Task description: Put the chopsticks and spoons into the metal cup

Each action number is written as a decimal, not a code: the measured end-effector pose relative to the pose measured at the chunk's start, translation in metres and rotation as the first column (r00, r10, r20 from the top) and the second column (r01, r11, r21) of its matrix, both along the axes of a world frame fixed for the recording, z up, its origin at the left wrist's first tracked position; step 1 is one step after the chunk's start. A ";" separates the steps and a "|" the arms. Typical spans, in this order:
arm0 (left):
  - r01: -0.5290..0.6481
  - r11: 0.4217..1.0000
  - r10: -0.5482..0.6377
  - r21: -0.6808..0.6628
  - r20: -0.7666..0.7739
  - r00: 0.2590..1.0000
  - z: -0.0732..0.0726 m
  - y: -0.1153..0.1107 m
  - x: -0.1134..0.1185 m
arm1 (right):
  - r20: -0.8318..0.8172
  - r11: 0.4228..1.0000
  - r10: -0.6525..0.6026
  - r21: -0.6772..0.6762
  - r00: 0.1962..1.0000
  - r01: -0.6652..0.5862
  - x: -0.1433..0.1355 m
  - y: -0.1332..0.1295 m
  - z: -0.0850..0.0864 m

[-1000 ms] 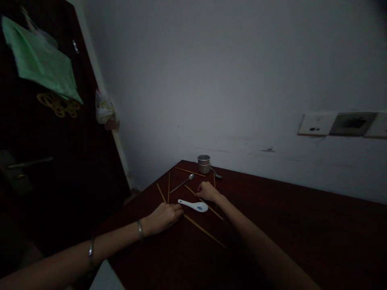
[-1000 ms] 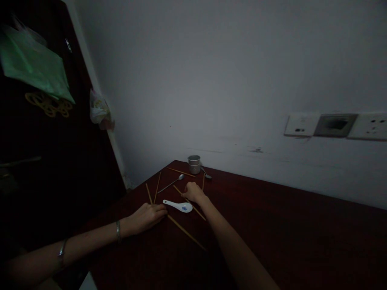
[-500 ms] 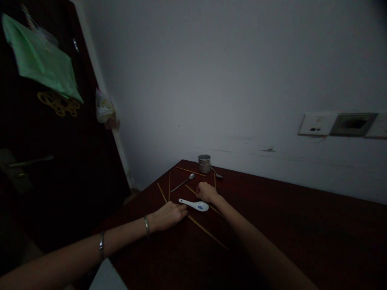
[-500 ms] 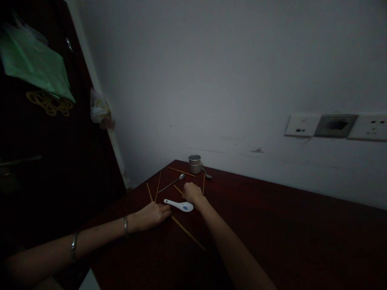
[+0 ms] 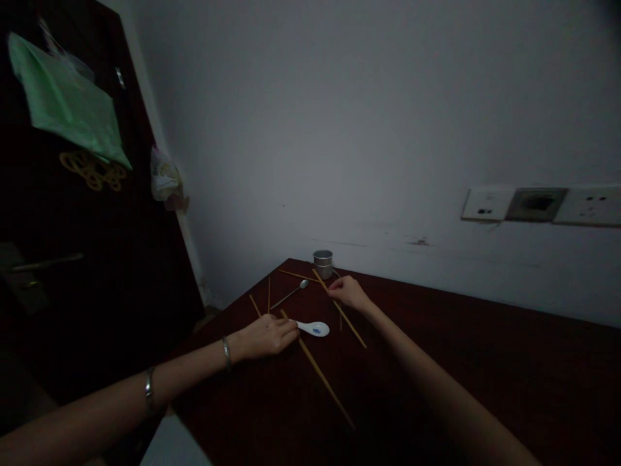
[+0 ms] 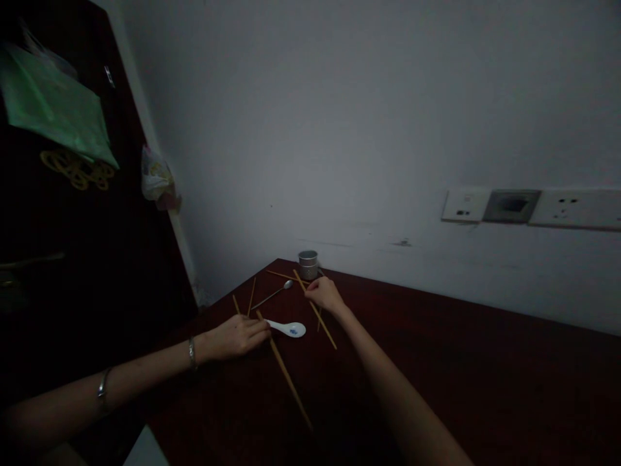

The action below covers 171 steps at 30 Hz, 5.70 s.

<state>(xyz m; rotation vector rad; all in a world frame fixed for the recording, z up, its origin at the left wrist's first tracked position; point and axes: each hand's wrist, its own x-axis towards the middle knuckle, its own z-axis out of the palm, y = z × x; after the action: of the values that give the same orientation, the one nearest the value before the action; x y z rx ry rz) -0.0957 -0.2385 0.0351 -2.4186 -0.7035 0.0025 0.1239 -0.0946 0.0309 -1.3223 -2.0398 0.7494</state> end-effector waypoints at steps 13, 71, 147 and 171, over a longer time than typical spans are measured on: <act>0.266 0.950 -0.285 0.163 0.108 0.952 0.046 0.039 0.105 | -0.516 0.882 -0.303 -0.470 0.801 0.031 0.128 -0.079 0.012; 0.514 0.574 0.642 -0.637 0.740 0.200 -0.025 0.083 0.286 | -0.721 0.800 -0.517 -0.599 0.462 -0.040 0.216 -0.127 -0.031; 0.070 0.534 0.647 -0.843 0.461 0.607 -0.055 0.097 0.272 | 0.429 0.953 -0.273 0.000 0.861 0.302 0.162 -0.153 -0.036; -0.155 0.602 0.623 -0.783 0.340 0.704 -0.046 0.089 0.271 | 0.443 0.966 -0.216 -0.035 0.870 0.258 0.154 -0.150 -0.042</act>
<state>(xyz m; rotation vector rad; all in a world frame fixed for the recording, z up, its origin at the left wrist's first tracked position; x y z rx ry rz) 0.1756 -0.1498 -0.0107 -2.9183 -1.8727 -0.3812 0.2779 -0.2442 -0.0115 -1.8953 -2.1330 0.4675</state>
